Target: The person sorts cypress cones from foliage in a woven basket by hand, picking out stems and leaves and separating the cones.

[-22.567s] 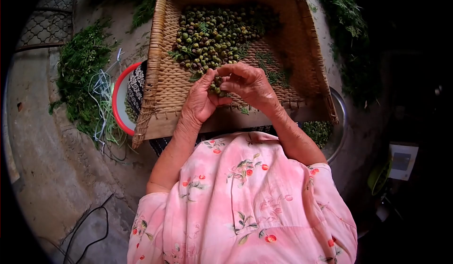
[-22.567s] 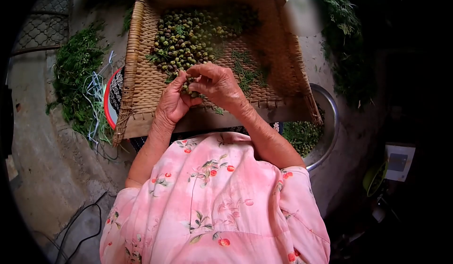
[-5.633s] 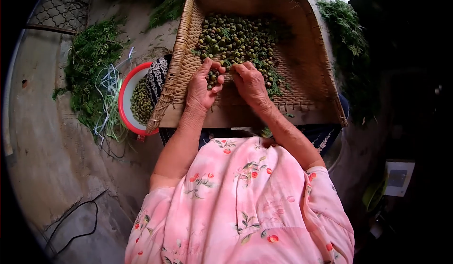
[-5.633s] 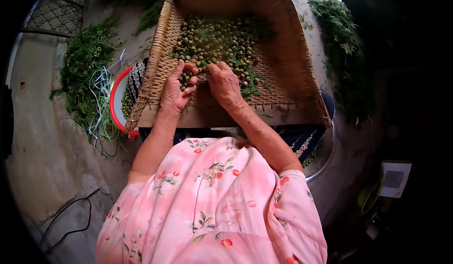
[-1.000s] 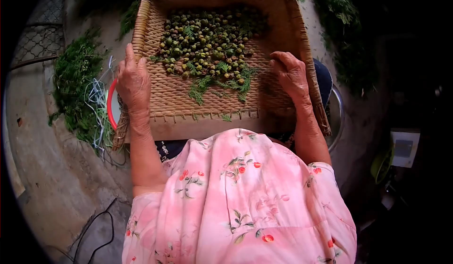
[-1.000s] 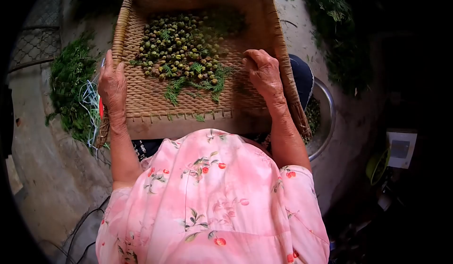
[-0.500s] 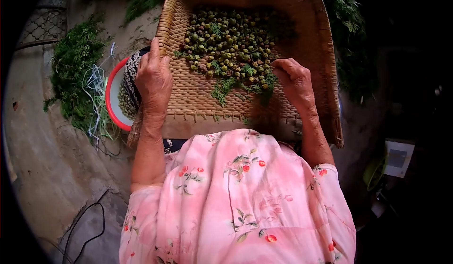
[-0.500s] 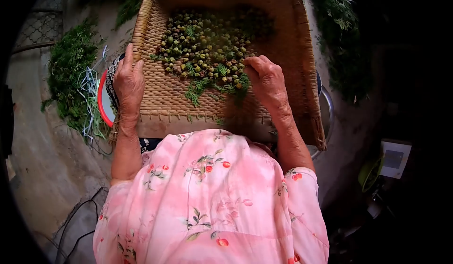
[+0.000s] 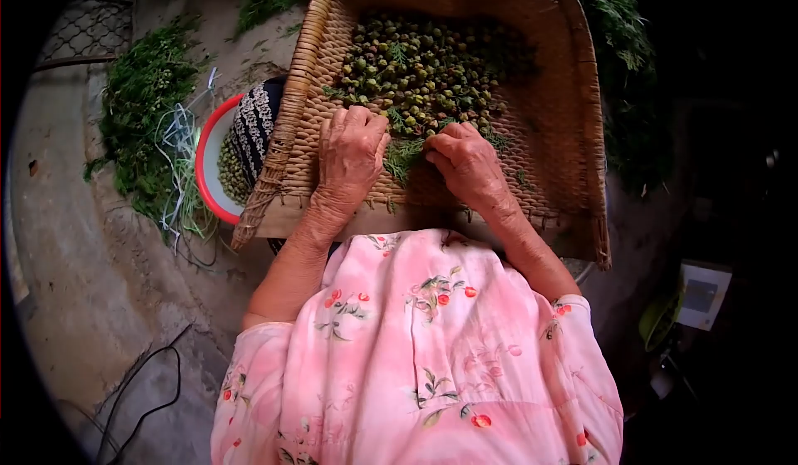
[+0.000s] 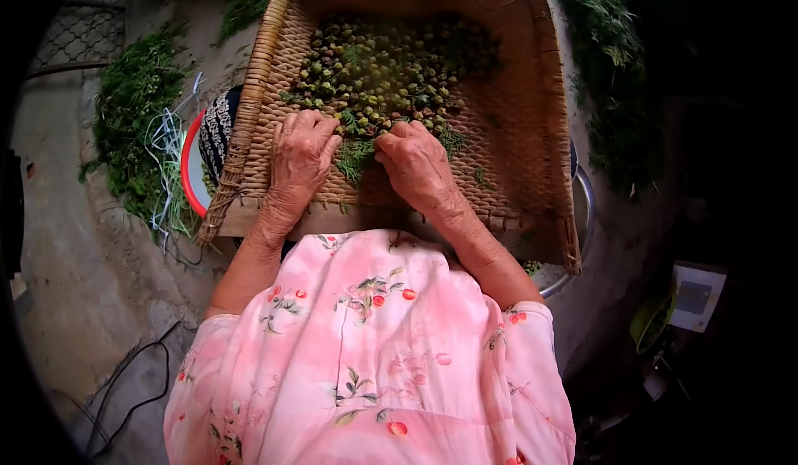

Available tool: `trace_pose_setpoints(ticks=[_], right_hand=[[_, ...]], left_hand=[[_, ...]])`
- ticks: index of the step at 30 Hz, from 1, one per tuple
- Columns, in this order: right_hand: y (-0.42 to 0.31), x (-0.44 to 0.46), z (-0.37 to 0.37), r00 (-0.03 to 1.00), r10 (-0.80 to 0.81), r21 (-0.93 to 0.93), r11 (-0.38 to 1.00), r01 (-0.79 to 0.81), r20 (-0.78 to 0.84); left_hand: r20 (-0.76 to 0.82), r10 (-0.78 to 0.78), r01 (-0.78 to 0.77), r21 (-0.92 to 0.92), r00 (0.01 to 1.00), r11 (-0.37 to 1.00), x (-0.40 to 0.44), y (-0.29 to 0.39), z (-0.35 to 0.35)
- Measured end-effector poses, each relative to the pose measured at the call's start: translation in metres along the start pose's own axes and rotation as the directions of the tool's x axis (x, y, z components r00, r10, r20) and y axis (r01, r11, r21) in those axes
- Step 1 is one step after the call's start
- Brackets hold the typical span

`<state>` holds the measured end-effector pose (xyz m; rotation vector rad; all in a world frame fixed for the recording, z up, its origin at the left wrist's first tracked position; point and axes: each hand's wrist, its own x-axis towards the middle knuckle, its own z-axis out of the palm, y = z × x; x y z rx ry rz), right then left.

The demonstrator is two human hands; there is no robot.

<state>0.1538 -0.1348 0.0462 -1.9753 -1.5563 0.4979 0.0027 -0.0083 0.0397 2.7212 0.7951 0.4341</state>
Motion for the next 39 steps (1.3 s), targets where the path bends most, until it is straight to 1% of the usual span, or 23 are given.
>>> trace_pose_setpoints(ticks=[1, 3, 5, 7, 10, 13, 15, 17, 19, 21, 22, 23, 24, 25, 27, 28, 29, 31, 33, 34, 35, 38, 39], right_hand=[[-0.001, -0.001, -0.001, 1.0, -0.002, 0.001, 1.0, 0.002, -0.001], [0.0, -0.004, -0.003, 0.994, 0.091, 0.238, 0.966, -0.103, 0.058], [0.009, 0.001, -0.004, 0.996, 0.088, 0.235, 0.968, -0.085, -0.004], [0.017, 0.009, -0.001, 0.978, 0.096, 0.113, 0.991, -0.075, -0.186], [0.017, 0.018, 0.007, 0.982, 0.058, 0.047, 0.998, -0.051, -0.182], [0.007, 0.024, 0.012, 0.995, 0.022, -0.029, 0.999, -0.025, -0.099], [0.006, 0.026, 0.017, 0.996, -0.02, -0.147, 0.989, 0.007, -0.088], [0.011, 0.025, 0.02, 0.995, -0.018, -0.148, 0.989, 0.004, -0.095], [0.014, 0.025, 0.021, 0.993, 0.012, -0.09, 0.996, -0.022, -0.114], [0.014, 0.024, 0.017, 0.988, -0.033, -0.075, 0.997, 0.021, -0.153], [0.013, 0.023, 0.016, 0.974, 0.115, 0.151, 0.985, -0.086, -0.194], [0.013, 0.021, 0.015, 0.943, 0.265, 0.373, 0.911, -0.177, -0.201], [0.009, 0.02, 0.006, 0.92, 0.38, 0.48, 0.827, -0.291, -0.097], [0.008, 0.02, 0.007, 0.919, 0.381, 0.48, 0.828, -0.291, -0.1], [0.009, 0.019, 0.012, 0.879, 0.476, 0.891, 0.392, -0.229, 0.016], [0.016, 0.017, 0.015, 0.891, 0.445, 0.913, 0.321, -0.252, 0.089], [0.016, 0.018, 0.014, 0.89, 0.449, 0.914, 0.319, -0.249, 0.086], [0.015, 0.016, 0.015, 0.895, 0.369, 0.968, -0.1, -0.229, 0.249], [0.016, 0.017, 0.017, 0.9, 0.348, 0.962, -0.167, -0.217, 0.264], [0.016, 0.018, 0.017, 0.919, 0.28, 0.941, -0.273, -0.2, 0.277], [0.015, 0.019, 0.018, 0.937, 0.21, 0.908, -0.376, -0.187, 0.28], [0.019, 0.015, 0.015, 0.91, 0.284, 0.895, -0.414, -0.167, 0.302], [0.022, 0.013, 0.012, 0.881, 0.343, 0.894, -0.416, -0.167, 0.325]], left_hand=[[0.0, 0.0, 0.0, 0.002, 1.0, 1.0, 0.0, 0.0, 0.002], [0.047, -0.013, 0.013, -0.007, 0.999, 1.0, 0.0, -0.001, 0.007], [0.036, -0.021, 0.022, -0.013, 0.999, 1.0, 0.0, -0.001, 0.011], [0.025, -0.029, 0.029, -0.015, 0.999, 0.999, 0.001, -0.002, 0.012], [0.019, -0.047, 0.048, -0.055, 0.999, 0.997, 0.001, -0.001, 0.013], [-0.04, -0.06, 0.055, -0.119, 0.997, 0.991, 0.0, -0.003, 0.016], [-0.163, -0.169, 0.106, -0.336, 0.972, 0.936, -0.002, -0.007, 0.02], [-0.144, -0.197, 0.134, -0.363, 0.97, 0.922, -0.002, -0.006, 0.015], [0.11, -0.401, 0.37, -0.653, 0.91, 0.661, -0.001, -0.005, 0.013], [0.152, -0.4, 0.385, -0.697, 0.904, 0.605, -0.002, -0.01, 0.018], [0.19, -0.411, 0.383, -0.799, 0.892, 0.463, 0.0, -0.009, 0.017], [0.229, -0.414, 0.372, -0.876, 0.881, 0.307, 0.0, -0.008, 0.016], [0.229, -0.414, 0.371, -0.877, 0.881, 0.306, 0.001, -0.008, 0.017], [0.163, -0.397, 0.313, -0.883, 0.903, 0.349, 0.0, -0.008, 0.018], [0.098, -0.369, 0.25, -0.886, 0.924, 0.39, 0.002, -0.004, 0.017], [0.062, -0.368, 0.219, -0.888, 0.928, 0.404, 0.002, 0.002, 0.012], [0.026, -0.366, 0.19, -0.888, 0.93, 0.418, 0.003, 0.007, 0.008], [0.026, -0.35, 0.176, -0.897, 0.936, 0.406, 0.005, 0.015, 0.007], [-0.083, -0.193, 0.058, -0.777, 0.978, 0.627, 0.009, 0.025, 0.003], [-0.115, -0.106, -0.002, -0.684, 0.988, 0.729, 0.011, 0.029, 0.003], [-0.111, -0.038, -0.046, -0.666, 0.993, 0.745, 0.014, 0.032, 0.004], [-0.163, -0.008, -0.1, -0.643, 0.987, 0.759, 0.017, 0.037, 0.005], [-0.141, -0.078, -0.033, -0.652, 0.987, 0.757, 0.016, 0.033, 0.004]])
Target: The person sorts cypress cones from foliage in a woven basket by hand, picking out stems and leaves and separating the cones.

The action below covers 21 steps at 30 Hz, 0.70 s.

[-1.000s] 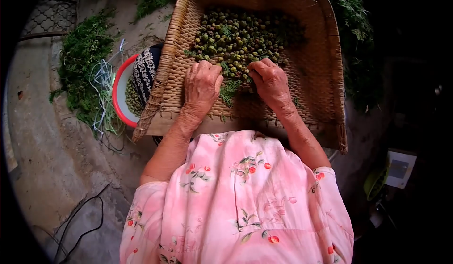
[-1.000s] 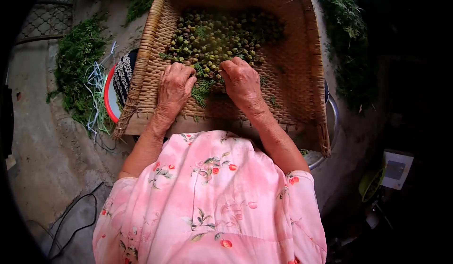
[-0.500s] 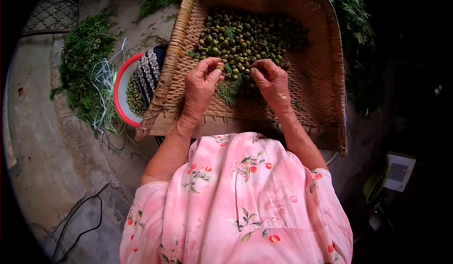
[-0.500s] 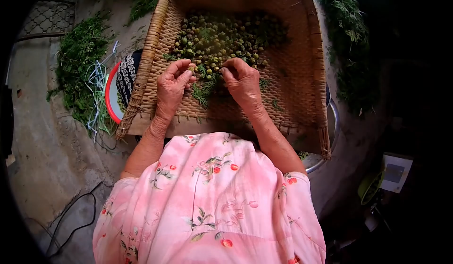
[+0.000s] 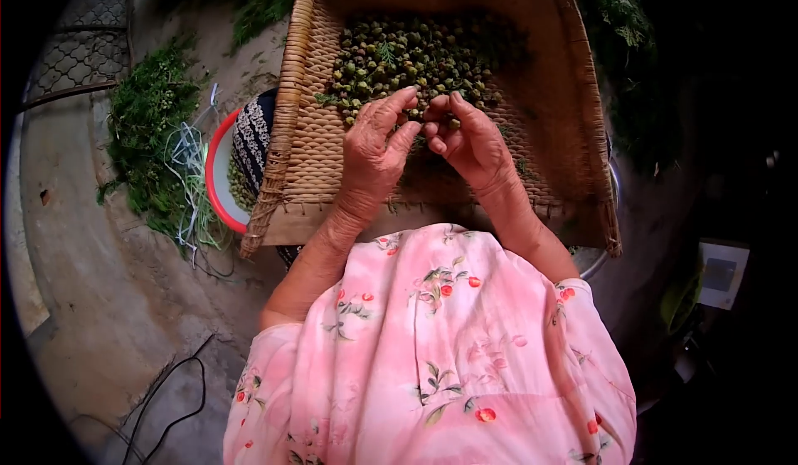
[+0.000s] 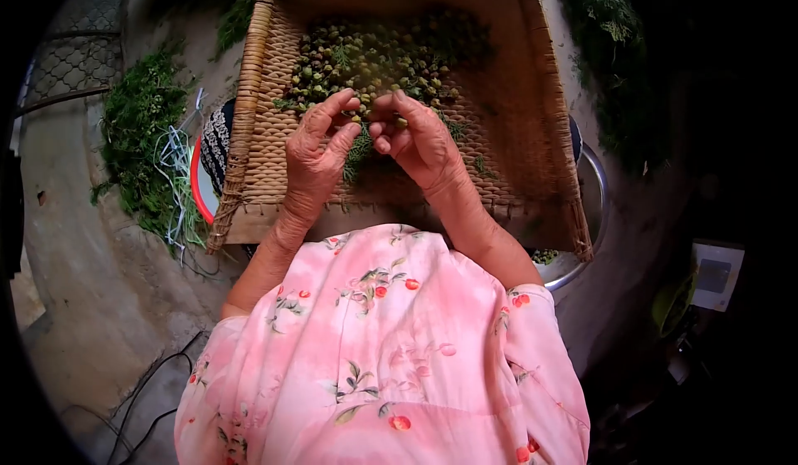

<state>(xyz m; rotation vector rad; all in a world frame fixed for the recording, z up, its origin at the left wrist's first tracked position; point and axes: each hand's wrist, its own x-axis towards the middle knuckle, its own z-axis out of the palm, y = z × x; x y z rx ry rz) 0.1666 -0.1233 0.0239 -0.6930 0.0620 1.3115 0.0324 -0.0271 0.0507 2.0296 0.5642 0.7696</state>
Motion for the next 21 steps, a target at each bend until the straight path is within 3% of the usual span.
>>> trace_pose_setpoints(ticks=[1, 4, 5, 9, 13, 17, 21], right_hand=[[-0.004, -0.001, -0.003, 0.999, -0.003, -0.011, 1.0, 0.003, -0.044], [-0.011, -0.002, -0.017, 0.998, -0.064, -0.056, 0.997, 0.062, -0.027], [-0.012, -0.002, -0.018, 0.997, -0.067, -0.046, 0.997, 0.066, -0.028], [-0.011, -0.004, -0.016, 0.996, -0.082, -0.056, 0.995, 0.08, -0.035], [-0.008, -0.005, -0.016, 0.996, -0.082, -0.067, 0.995, 0.08, -0.039], [-0.005, -0.005, -0.018, 0.995, -0.086, -0.056, 0.995, 0.084, -0.045], [0.0, -0.01, -0.012, 0.994, -0.107, -0.138, 0.985, 0.103, -0.022]], left_hand=[[-0.03, -0.067, 0.067, 0.002, 0.997, 0.998, 0.0, -0.003, -0.005], [-0.11, -0.091, 0.122, 0.314, 0.99, 0.941, -0.006, -0.028, -0.018], [-0.084, -0.151, 0.171, 0.334, 0.985, 0.927, -0.01, -0.03, -0.021], [0.07, -0.086, 0.046, 0.447, 0.994, 0.893, -0.019, -0.031, -0.011], [0.078, -0.05, -0.009, 0.617, 0.996, 0.787, -0.015, -0.028, 0.004], [0.119, -0.04, -0.044, 0.63, 0.992, 0.775, -0.012, -0.027, 0.003], [-0.025, -0.107, 0.109, 0.332, 0.994, 0.937, -0.014, -0.023, 0.003]])
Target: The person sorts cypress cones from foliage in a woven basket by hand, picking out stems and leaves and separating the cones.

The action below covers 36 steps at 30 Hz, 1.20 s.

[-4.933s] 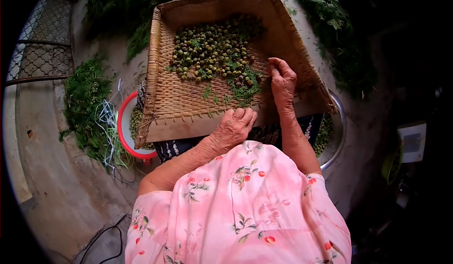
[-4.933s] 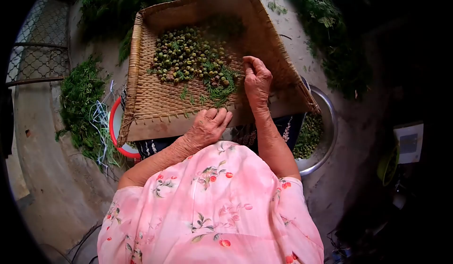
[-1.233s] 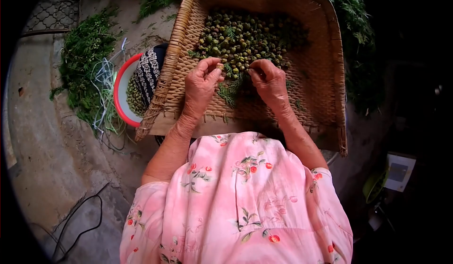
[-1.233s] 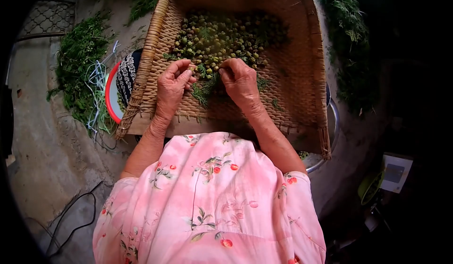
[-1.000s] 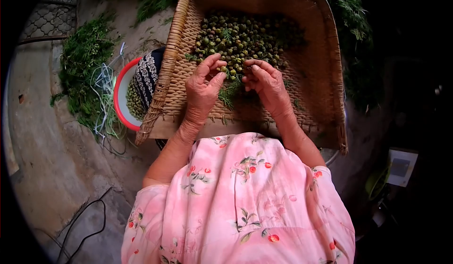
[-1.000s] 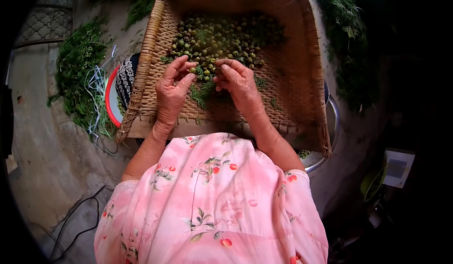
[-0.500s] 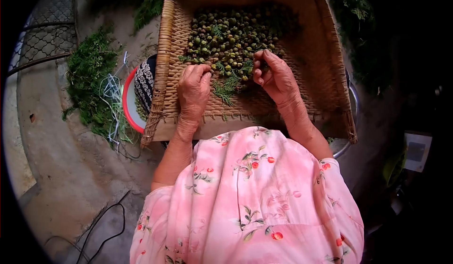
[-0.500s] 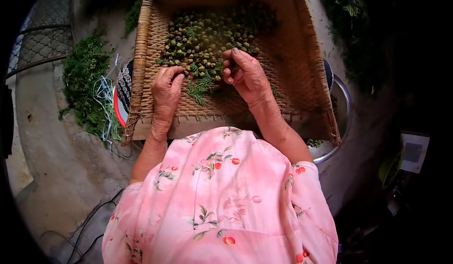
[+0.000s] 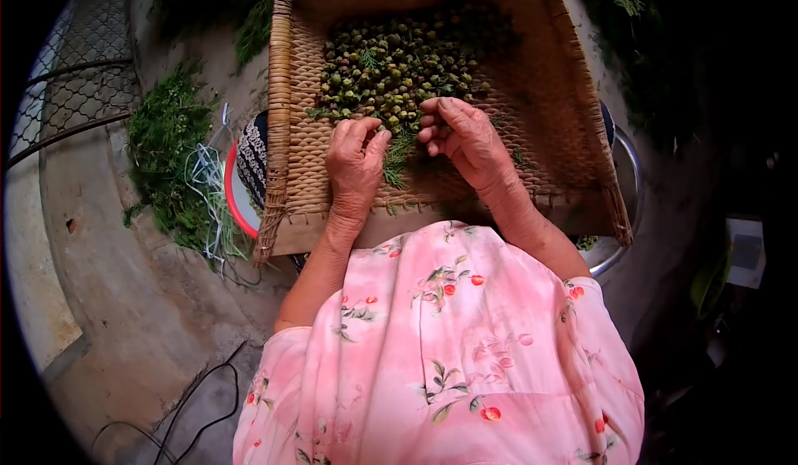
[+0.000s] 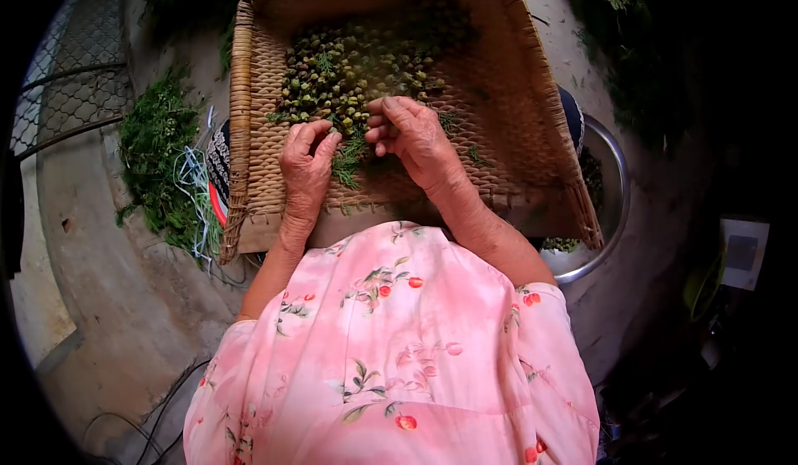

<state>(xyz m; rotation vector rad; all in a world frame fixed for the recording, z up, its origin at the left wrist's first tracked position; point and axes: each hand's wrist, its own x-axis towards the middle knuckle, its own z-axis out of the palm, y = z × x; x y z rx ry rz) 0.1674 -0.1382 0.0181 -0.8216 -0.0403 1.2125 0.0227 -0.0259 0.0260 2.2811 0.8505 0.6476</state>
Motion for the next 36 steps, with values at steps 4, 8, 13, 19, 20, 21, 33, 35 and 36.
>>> trace_pose_setpoints(ticks=[4, 8, 13, 19, 20, 21, 33, 35, 36], right_hand=[[0.002, -0.001, 0.006, 0.997, 0.051, 0.046, 0.997, -0.053, 0.057], [-0.001, 0.003, -0.002, 0.99, 0.095, 0.219, 0.969, -0.116, 0.106], [-0.018, 0.001, -0.007, 0.998, 0.019, 0.172, 0.985, -0.009, -0.057], [-0.011, 0.002, -0.004, 0.998, 0.012, 0.133, 0.991, -0.003, -0.062], [-0.009, 0.003, -0.006, 0.999, 0.002, 0.13, 0.992, 0.005, -0.05], [-0.009, 0.003, -0.006, 0.999, 0.002, 0.129, 0.992, 0.005, -0.051], [-0.001, 0.0, -0.002, 0.997, 0.038, 0.031, 0.999, -0.04, 0.073], [-0.003, -0.001, -0.001, 0.993, 0.036, 0.061, 0.997, -0.043, 0.111], [-0.007, -0.002, 0.001, 0.992, 0.056, 0.09, 0.994, -0.067, 0.117]], left_hand=[[0.023, 0.087, -0.081, -0.192, 0.996, 0.978, 0.009, 0.035, -0.007], [0.05, 0.164, -0.143, -0.281, 0.985, 0.949, 0.018, 0.054, -0.003], [0.113, 0.044, -0.048, 0.027, 0.993, 0.999, 0.009, 0.005, -0.004], [0.127, 0.101, -0.134, 0.286, 0.987, 0.949, 0.005, 0.009, 0.013], [0.129, 0.124, -0.159, 0.314, 0.984, 0.936, 0.006, 0.006, 0.017], [0.128, 0.124, -0.158, 0.313, 0.984, 0.937, 0.007, 0.005, 0.018], [0.137, -0.028, 0.069, -0.305, 0.99, 0.95, 0.016, 0.04, 0.001], [0.168, 0.132, -0.056, -0.392, 0.977, 0.918, 0.021, 0.051, 0.001], [0.164, 0.128, -0.054, -0.395, 0.978, 0.917, 0.023, 0.055, -0.001]])
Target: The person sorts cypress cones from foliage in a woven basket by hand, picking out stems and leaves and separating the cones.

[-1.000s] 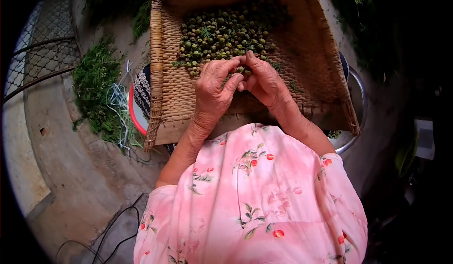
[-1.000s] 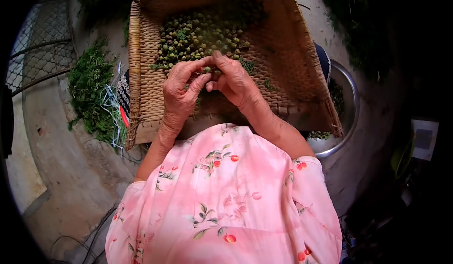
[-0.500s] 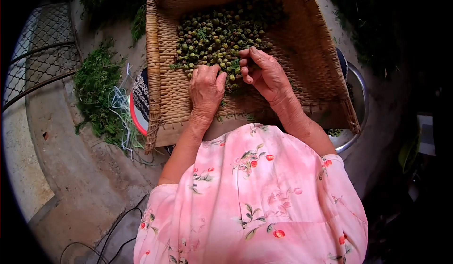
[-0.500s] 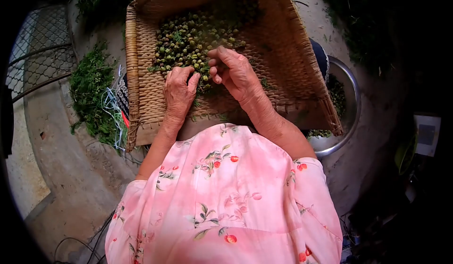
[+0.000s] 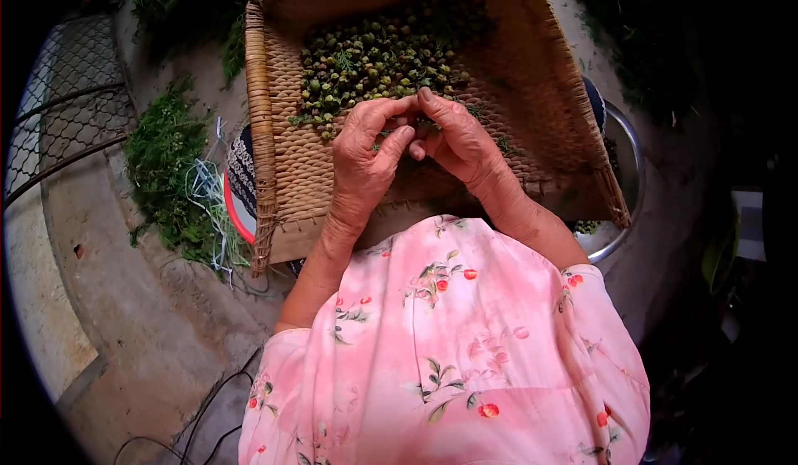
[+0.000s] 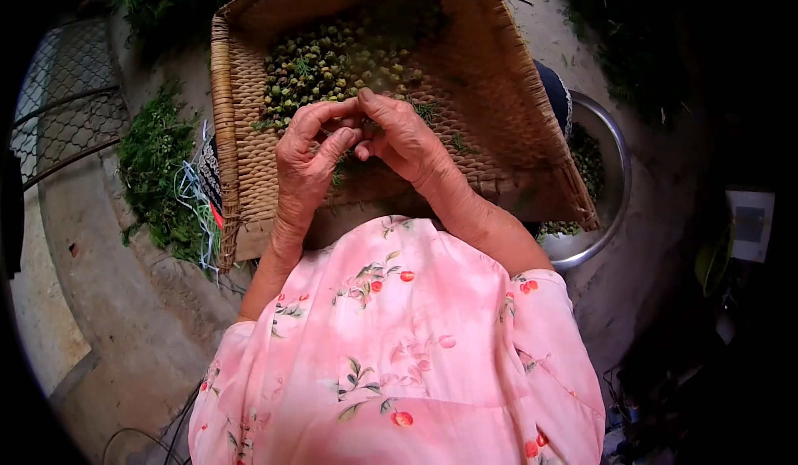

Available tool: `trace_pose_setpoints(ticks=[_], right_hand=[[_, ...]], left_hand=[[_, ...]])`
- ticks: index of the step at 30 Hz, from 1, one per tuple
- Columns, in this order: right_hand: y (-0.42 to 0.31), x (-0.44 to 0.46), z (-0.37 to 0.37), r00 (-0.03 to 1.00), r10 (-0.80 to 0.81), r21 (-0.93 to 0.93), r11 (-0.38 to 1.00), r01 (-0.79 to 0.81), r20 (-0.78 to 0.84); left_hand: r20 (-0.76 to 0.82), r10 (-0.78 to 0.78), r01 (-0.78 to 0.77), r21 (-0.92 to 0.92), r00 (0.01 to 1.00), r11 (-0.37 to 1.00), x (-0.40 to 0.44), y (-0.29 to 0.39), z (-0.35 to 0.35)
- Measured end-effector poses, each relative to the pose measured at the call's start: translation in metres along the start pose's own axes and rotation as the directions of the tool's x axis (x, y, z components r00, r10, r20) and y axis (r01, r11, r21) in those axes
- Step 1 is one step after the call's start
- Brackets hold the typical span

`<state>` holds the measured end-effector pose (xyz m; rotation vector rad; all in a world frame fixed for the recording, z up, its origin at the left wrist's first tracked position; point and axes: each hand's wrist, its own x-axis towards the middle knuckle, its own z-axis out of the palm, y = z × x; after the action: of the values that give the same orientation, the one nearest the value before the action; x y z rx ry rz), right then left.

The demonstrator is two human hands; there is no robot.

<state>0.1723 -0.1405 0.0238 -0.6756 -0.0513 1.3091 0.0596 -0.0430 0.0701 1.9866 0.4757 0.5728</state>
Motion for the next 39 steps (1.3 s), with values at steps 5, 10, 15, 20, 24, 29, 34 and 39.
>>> trace_pose_setpoints(ticks=[5, 10, 15, 20, 24, 29, 34, 39], right_hand=[[-0.015, 0.001, -0.008, 0.983, -0.069, 0.049, 0.996, 0.078, -0.168], [-0.015, 0.004, -0.011, 0.976, -0.081, 0.084, 0.992, 0.099, -0.203], [-0.017, 0.003, -0.011, 0.967, -0.103, 0.118, 0.984, 0.133, -0.232], [-0.013, 0.005, -0.013, 0.965, -0.094, 0.132, 0.983, 0.129, -0.246], [-0.013, 0.005, -0.012, 0.969, -0.104, 0.112, 0.985, 0.132, -0.225], [-0.011, 0.004, -0.011, 0.969, -0.119, 0.068, 0.988, 0.137, -0.217], [-0.007, 0.005, -0.012, 0.976, -0.14, -0.036, 0.99, 0.136, -0.167], [-0.006, 0.002, -0.003, 0.987, -0.103, -0.034, 0.994, 0.1, -0.125]], left_hand=[[-0.11, -0.106, 0.12, 0.134, 0.988, 0.984, -0.005, -0.034, -0.011], [0.039, 0.019, -0.033, 0.389, 0.999, 0.921, -0.012, -0.044, 0.007], [-0.061, -0.064, 0.087, 0.526, 0.996, 0.846, -0.015, -0.05, 0.005], [-0.058, -0.113, 0.127, 0.471, 0.992, 0.873, -0.014, -0.056, 0.0], [-0.041, -0.068, 0.079, 0.548, 0.997, 0.833, -0.009, -0.052, 0.007], [-0.046, -0.111, 0.116, 0.606, 0.993, 0.787, -0.005, -0.051, 0.005], [-0.117, -0.146, 0.174, 0.281, 0.982, 0.944, -0.01, -0.049, 0.005], [0.004, -0.001, 0.001, 0.048, 1.0, 0.999, 0.002, -0.013, 0.009]])
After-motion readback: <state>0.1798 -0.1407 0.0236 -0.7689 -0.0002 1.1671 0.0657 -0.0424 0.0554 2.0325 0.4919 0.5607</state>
